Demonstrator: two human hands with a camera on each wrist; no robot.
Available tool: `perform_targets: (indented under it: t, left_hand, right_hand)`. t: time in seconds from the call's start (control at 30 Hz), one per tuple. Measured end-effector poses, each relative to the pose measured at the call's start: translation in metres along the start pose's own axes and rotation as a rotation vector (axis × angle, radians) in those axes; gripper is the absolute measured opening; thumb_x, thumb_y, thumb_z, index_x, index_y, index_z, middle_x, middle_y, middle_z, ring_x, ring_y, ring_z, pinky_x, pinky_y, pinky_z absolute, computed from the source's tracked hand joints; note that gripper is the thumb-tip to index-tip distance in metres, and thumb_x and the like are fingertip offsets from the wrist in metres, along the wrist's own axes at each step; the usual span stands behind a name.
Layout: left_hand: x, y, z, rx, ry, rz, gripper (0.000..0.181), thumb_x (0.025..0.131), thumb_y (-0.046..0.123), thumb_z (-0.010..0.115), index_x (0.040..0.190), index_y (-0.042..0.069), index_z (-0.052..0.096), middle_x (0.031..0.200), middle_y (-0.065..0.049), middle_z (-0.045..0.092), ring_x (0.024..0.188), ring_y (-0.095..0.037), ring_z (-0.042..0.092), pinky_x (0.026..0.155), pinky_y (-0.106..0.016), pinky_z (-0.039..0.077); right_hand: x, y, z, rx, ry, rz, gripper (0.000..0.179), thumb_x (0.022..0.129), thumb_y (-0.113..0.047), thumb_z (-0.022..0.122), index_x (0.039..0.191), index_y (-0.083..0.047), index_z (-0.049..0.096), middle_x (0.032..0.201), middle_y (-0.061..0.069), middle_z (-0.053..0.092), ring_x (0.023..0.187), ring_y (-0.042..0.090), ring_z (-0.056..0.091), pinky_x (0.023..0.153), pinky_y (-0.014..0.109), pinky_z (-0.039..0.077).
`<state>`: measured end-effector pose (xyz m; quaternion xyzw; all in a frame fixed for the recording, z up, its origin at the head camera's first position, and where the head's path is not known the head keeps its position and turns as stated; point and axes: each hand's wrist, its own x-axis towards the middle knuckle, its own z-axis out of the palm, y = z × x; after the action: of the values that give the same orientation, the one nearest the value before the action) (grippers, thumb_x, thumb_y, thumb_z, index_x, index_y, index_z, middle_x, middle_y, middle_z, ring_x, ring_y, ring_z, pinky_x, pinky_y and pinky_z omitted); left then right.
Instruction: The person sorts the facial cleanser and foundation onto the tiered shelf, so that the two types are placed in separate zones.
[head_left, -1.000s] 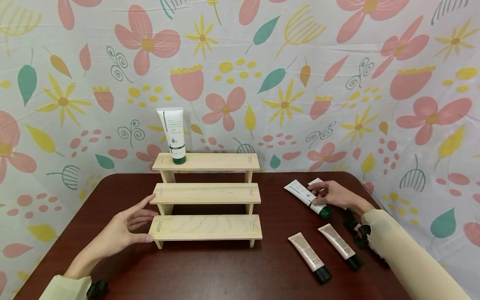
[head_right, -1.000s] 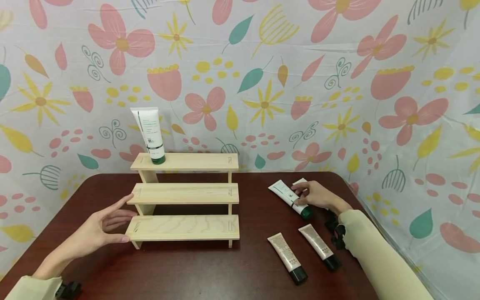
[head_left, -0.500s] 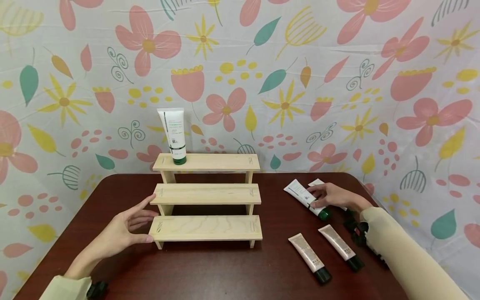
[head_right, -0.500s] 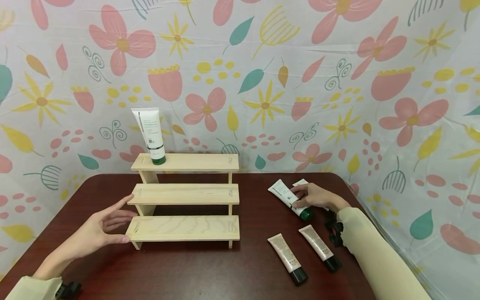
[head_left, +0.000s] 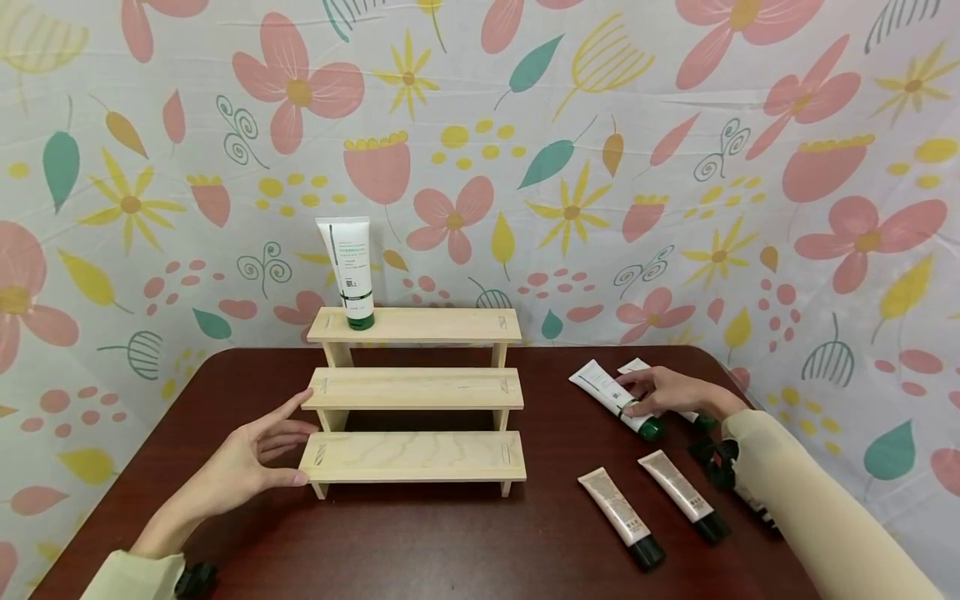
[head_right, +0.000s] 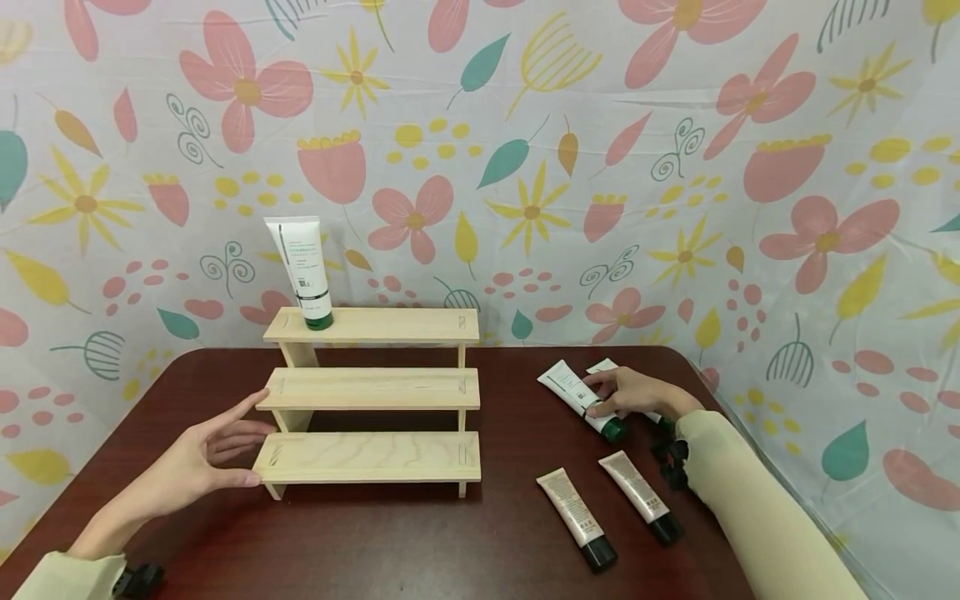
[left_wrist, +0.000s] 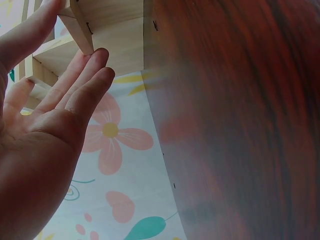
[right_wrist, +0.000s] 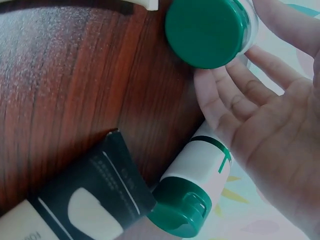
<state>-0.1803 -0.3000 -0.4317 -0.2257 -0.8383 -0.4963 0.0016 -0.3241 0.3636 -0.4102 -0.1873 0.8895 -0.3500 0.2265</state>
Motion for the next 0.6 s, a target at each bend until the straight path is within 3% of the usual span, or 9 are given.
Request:
perform_targets:
  t: [0.23,0.6]
  left_hand:
    - [0.0009,0.0006,-0.0001,-0.002,-0.003,-0.001,0.108,0.08,0.009,0.093,0.168,0.019,0.032,0.133,-0.019,0.065,0.121,-0.02,0.066,0.099,-0.023,0.053]
    - [0.0003,0.0009,0.0001,0.003,-0.001,0.003,0.108,0.08,0.01,0.093,0.168,0.019,0.031,0.132,-0.02,0.065,0.121,-0.02,0.066,0.099,-0.023,0.053]
  right_hand:
    - [-0.0027,-0.0007,-0.0003,-0.014,-0.025,0.008,0.079,0.096,-0.016,0.079,0.156,0.013,0.036,0.121,0.02,0.06,0.091,0.025,0.062,0.072,0.044,0.058]
    - [-0.0015,-0.0056,-0.0005,-0.046,-0.037,0.015,0.077,0.097,-0.02,0.078,0.158,0.007,0.04,0.125,0.021,0.06,0.097,0.025,0.061,0.072,0.043,0.056]
